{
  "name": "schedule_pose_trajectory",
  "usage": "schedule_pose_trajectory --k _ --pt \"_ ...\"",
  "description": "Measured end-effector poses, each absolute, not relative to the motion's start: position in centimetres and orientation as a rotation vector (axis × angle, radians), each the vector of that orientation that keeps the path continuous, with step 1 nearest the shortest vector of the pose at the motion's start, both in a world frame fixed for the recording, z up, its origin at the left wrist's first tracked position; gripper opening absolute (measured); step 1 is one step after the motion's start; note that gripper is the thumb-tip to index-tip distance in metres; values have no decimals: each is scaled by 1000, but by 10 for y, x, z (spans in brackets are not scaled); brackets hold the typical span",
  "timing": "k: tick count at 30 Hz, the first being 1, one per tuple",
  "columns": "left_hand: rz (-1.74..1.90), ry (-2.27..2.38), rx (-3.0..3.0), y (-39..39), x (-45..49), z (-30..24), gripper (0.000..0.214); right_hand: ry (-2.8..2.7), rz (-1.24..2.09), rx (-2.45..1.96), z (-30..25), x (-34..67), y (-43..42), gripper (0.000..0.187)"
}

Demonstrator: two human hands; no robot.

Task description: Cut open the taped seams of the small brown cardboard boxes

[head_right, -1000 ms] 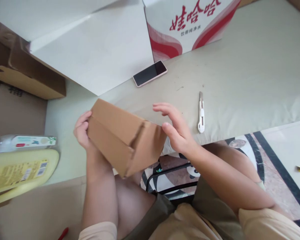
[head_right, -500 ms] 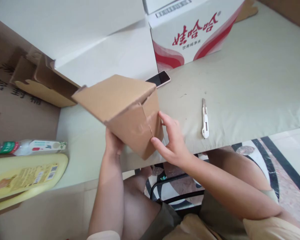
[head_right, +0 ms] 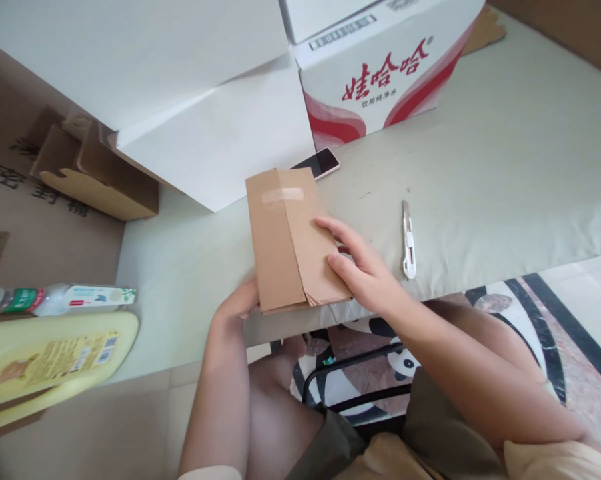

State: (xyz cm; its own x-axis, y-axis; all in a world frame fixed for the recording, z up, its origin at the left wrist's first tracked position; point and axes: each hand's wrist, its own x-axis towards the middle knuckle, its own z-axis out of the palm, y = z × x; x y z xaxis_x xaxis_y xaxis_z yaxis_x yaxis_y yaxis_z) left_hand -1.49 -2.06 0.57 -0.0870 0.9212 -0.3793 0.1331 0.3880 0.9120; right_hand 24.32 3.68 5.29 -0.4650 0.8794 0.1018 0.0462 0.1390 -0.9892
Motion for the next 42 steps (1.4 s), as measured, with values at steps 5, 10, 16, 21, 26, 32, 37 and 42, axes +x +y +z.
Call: schedule_pose_trajectory --k 5,10,16,21,26,32,37,42 --pt "913 1619 1094 -13 -12 12 43 -1730 1448 -934 53 243 42 48" --pt "1501 1570 1360 -14 -5 18 60 -1782 1444 -912 51 239 40 48" --pt "1555 1394 1633 -22 11 12 44 -1786 1441 -930 49 235 39 48" --pt "1578 1416 1645 -22 11 2 45 -1794 1442 -926 49 235 39 47" --pt "1583 1453 1734 -22 11 5 51 -1789 1425 -925 48 235 38 47" --pt "1622 1436 1858 -19 17 14 50 -1764 1426 -943 47 236 37 47" --pt "1641 1436 1809 -16 18 12 46 -1773 1425 -944 47 235 37 47" --pt "1681 1390 1795 -14 17 10 42 -1793 1413 -920 47 233 38 46"
